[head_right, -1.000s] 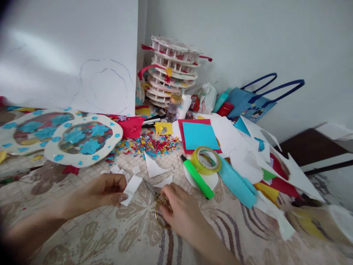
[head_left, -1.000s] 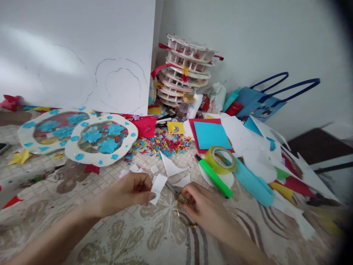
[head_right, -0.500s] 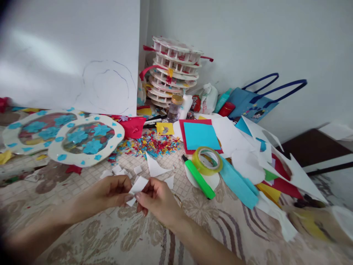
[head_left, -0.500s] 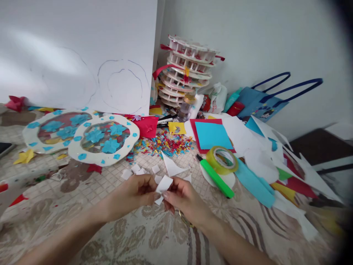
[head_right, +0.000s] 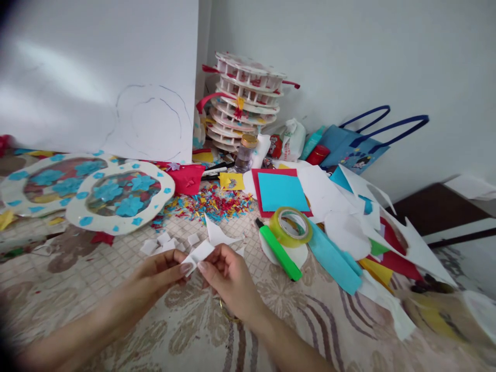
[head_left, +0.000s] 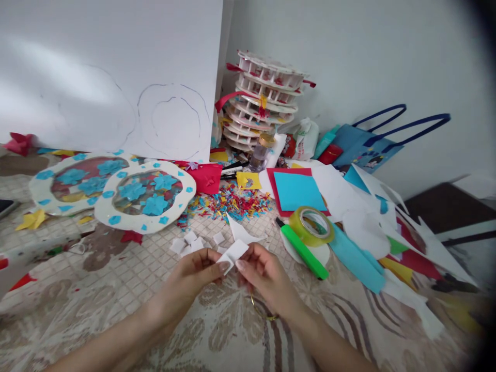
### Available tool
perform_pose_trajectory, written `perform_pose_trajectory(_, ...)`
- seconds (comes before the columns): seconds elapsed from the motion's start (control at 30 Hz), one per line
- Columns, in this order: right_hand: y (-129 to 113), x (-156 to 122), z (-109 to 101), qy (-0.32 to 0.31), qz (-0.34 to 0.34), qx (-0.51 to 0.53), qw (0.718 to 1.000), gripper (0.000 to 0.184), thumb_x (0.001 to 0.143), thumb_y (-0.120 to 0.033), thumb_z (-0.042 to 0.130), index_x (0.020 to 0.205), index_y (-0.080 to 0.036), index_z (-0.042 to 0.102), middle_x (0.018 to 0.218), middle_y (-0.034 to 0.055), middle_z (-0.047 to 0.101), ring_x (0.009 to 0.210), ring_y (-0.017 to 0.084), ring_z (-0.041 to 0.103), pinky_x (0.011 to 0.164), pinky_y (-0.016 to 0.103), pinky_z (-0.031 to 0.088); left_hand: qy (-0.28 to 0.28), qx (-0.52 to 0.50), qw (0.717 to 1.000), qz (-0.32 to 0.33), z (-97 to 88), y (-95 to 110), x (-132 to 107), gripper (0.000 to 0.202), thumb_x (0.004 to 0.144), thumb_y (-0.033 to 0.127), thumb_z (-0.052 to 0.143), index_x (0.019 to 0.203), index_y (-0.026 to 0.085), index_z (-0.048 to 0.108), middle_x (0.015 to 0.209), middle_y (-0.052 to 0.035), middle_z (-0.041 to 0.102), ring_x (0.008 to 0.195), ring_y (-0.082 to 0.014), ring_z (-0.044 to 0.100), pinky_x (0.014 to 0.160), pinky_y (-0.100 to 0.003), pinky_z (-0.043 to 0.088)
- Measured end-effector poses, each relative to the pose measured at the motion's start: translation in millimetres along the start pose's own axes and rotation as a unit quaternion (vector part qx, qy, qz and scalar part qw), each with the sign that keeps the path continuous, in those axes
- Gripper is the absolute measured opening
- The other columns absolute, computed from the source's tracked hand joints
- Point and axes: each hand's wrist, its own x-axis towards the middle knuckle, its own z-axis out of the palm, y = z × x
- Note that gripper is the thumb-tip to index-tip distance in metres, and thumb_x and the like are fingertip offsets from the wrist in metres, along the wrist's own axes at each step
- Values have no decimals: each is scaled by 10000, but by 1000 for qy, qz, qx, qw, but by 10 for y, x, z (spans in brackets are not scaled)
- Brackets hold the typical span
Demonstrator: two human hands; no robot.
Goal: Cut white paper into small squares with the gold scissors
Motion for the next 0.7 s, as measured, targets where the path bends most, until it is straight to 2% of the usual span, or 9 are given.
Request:
perform_pose_trajectory(0.07, -91, -104, -134, 16, -29, -178, 984, 107, 866, -292, 514, 838, -189, 503, 697, -9, 553, 608, 123, 522, 535, 233, 388, 1, 6, 1000, 14, -52, 9, 21, 207, 718, 354, 704, 733, 169, 612, 658, 18, 579, 640, -131, 510, 633, -251, 395)
perform_pose_trajectory(0.1, -119, -169, -196, 13, -36, -276, 960, 47, 834, -231, 532, 841, -191, 507, 720, -3, 559, 642, 137, 528, 576, 251, 393, 3, 11, 1000, 19, -74, 20, 32, 198, 723, 349, 699, 734, 171, 612, 657, 21, 579, 637, -129, 510, 630, -249, 394)
perform_pose_trajectory(0.17, -120, -305, -280, 0, -27, -432, 902, 153, 741, -133, 563, 873, -191, 511, 807, 24, 580, 723, 180, 548, 641, 293, 401, 9, 27, 999, 25, -103, 48, 51, 193, 728, 348, 694, 734, 175, 610, 655, 23, 583, 635, -131, 514, 624, -250, 395)
perform_pose_trajectory(0.23, -55, -418, -304, -18, -3, -517, 856, 258, 689, -74, 539, 919, -186, 512, 901, 60, 582, 805, 226, 560, 676, 324, 411, 14, 49, 998, 26, -114, 78, 60, 193, 727, 349, 692, 730, 177, 605, 650, 25, 586, 633, -135, 517, 625, -257, 397)
perform_pose_trajectory(0.33, 76, -496, -285, -18, 22, -554, 832, 334, 667, -23, 482, 964, -175, 502, 944, 86, 578, 865, 251, 565, 712, 344, 426, 14, 83, 996, 32, -115, 119, 58, 198, 728, 359, 687, 717, 182, 597, 638, 29, 588, 627, -139, 518, 628, -262, 396)
perform_pose_trajectory(0.4, 126, -502, -294, -8, 22, -541, 840, 364, 657, -1, 466, 975, -176, 492, 939, 81, 587, 867, 239, 568, 737, 340, 425, 8, 97, 995, 37, -121, 145, 52, 200, 730, 369, 680, 711, 190, 594, 638, 31, 589, 630, -145, 522, 629, -264, 398)
perform_pose_trajectory(0.5, 122, -506, -372, -5, 34, -469, 883, 394, 639, 0, 482, 985, -190, 486, 838, 32, 590, 777, 195, 566, 689, 294, 420, 4, 100, 994, 48, -146, 184, 50, 199, 733, 380, 672, 724, 199, 591, 655, 31, 589, 643, -151, 526, 631, -265, 406)
perform_pose_trajectory(0.63, 75, -530, -463, -45, 68, -278, 957, 338, 635, -12, 481, 917, -199, 499, 744, -22, 541, 663, 136, 518, 583, 228, 391, -14, 107, 992, 62, -185, 218, 49, 197, 754, 377, 661, 746, 193, 591, 690, 19, 591, 669, -149, 521, 644, -266, 404)
perform_pose_trajectory(0.7, 71, -525, -447, -87, 76, -179, 977, 324, 637, -10, 467, 900, -195, 499, 749, -27, 526, 662, 122, 503, 577, 214, 383, -25, 104, 992, 66, -198, 224, 46, 187, 762, 361, 659, 749, 188, 589, 692, 18, 586, 671, -144, 515, 642, -262, 401)
